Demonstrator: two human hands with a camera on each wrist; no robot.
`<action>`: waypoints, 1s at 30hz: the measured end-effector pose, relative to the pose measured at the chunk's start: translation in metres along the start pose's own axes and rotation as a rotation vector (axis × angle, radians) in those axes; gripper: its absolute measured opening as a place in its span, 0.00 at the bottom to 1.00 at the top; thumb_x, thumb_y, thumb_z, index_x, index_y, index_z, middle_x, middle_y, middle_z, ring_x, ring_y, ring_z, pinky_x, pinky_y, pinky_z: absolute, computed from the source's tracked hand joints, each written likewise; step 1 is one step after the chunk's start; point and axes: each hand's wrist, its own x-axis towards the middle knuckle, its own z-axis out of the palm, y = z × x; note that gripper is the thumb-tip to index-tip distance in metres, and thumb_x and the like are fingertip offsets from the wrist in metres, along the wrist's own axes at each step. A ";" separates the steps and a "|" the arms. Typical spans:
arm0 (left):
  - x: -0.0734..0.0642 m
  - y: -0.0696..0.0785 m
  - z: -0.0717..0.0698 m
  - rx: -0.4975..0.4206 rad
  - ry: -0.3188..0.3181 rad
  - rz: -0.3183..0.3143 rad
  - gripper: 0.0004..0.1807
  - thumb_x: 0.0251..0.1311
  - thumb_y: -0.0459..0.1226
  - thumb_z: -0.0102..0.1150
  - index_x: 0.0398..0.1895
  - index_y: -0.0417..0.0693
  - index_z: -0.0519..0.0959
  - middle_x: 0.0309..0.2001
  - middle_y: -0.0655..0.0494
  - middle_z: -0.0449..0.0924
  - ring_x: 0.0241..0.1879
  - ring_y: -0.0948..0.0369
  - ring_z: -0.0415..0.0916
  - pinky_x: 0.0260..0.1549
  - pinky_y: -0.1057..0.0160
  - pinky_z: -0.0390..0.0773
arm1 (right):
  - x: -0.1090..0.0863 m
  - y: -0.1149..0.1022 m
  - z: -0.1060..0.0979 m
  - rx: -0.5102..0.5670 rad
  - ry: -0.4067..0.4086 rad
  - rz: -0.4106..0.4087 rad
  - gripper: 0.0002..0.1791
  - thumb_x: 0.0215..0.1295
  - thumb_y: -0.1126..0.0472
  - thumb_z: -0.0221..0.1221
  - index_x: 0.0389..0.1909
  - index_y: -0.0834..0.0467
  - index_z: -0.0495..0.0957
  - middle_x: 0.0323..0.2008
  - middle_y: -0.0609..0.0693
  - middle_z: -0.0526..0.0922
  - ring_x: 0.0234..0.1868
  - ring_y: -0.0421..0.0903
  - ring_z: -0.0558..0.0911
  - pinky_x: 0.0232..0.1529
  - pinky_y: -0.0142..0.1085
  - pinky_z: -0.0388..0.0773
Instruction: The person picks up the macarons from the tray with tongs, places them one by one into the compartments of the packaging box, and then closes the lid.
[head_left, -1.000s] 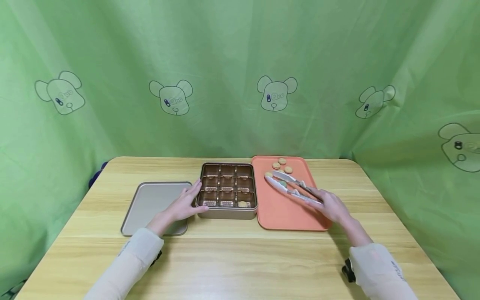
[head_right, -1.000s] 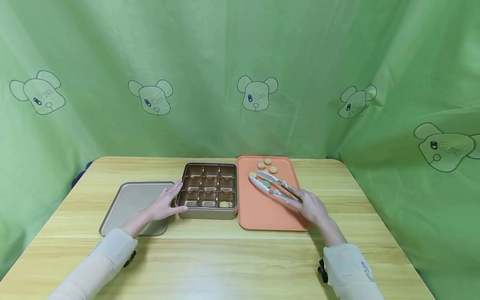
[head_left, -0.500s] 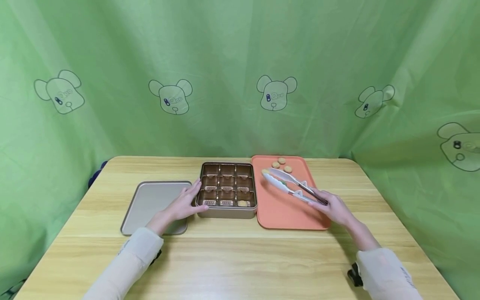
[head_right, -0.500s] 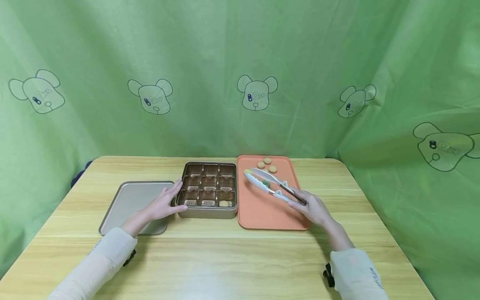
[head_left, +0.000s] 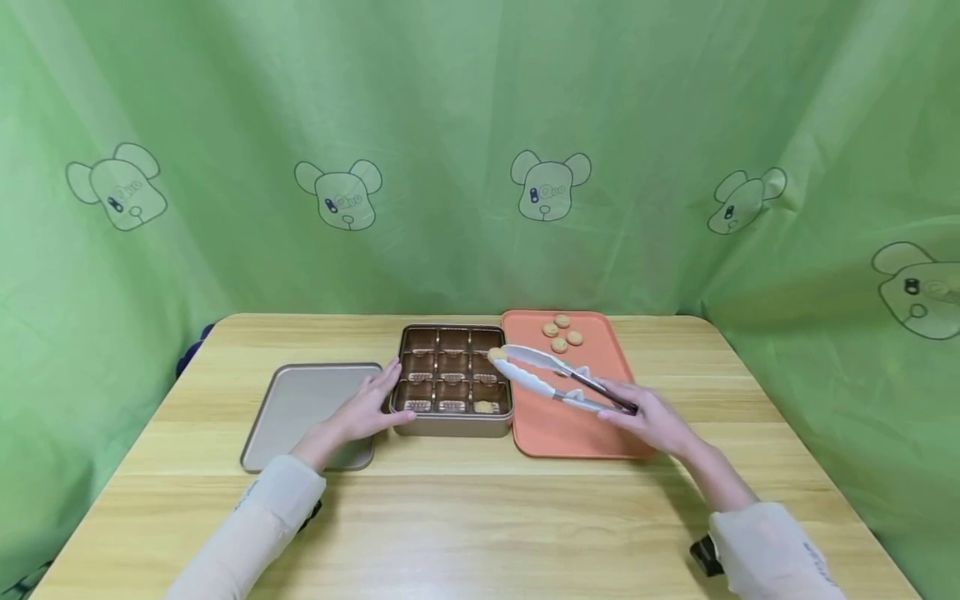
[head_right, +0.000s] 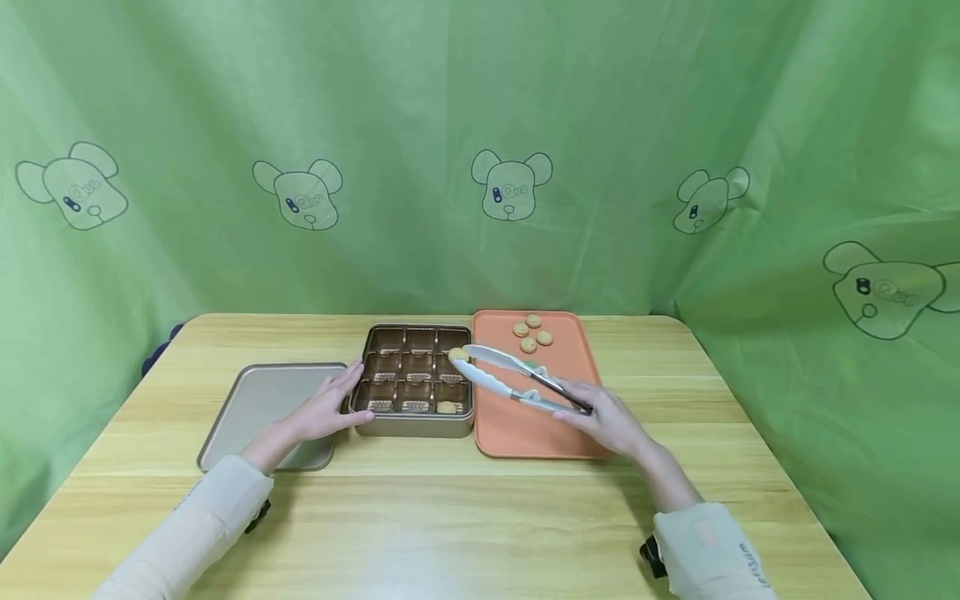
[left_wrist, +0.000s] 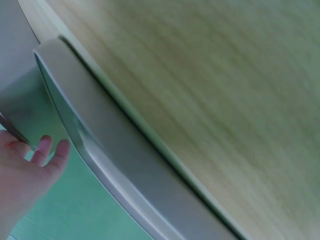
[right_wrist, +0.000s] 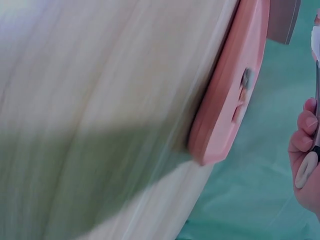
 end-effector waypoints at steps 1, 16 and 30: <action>0.000 0.000 0.000 -0.001 -0.001 0.000 0.52 0.53 0.57 0.56 0.70 0.38 0.43 0.72 0.46 0.36 0.65 0.33 0.38 0.62 0.36 0.42 | 0.000 -0.002 0.001 0.000 -0.003 -0.013 0.31 0.56 0.56 0.63 0.60 0.63 0.68 0.54 0.62 0.75 0.51 0.53 0.74 0.44 0.43 0.74; -0.001 0.002 0.000 -0.011 -0.009 -0.018 0.53 0.52 0.58 0.56 0.71 0.40 0.42 0.72 0.47 0.35 0.65 0.31 0.37 0.60 0.33 0.44 | 0.004 -0.028 0.012 0.038 -0.066 -0.115 0.30 0.54 0.56 0.64 0.57 0.65 0.71 0.23 0.41 0.68 0.24 0.36 0.64 0.21 0.28 0.66; 0.000 0.002 -0.002 0.006 -0.001 0.007 0.53 0.52 0.57 0.57 0.70 0.37 0.42 0.72 0.44 0.36 0.67 0.38 0.39 0.64 0.40 0.40 | 0.011 -0.035 0.020 0.054 -0.113 -0.099 0.30 0.55 0.52 0.63 0.57 0.61 0.72 0.22 0.40 0.66 0.23 0.37 0.64 0.21 0.28 0.64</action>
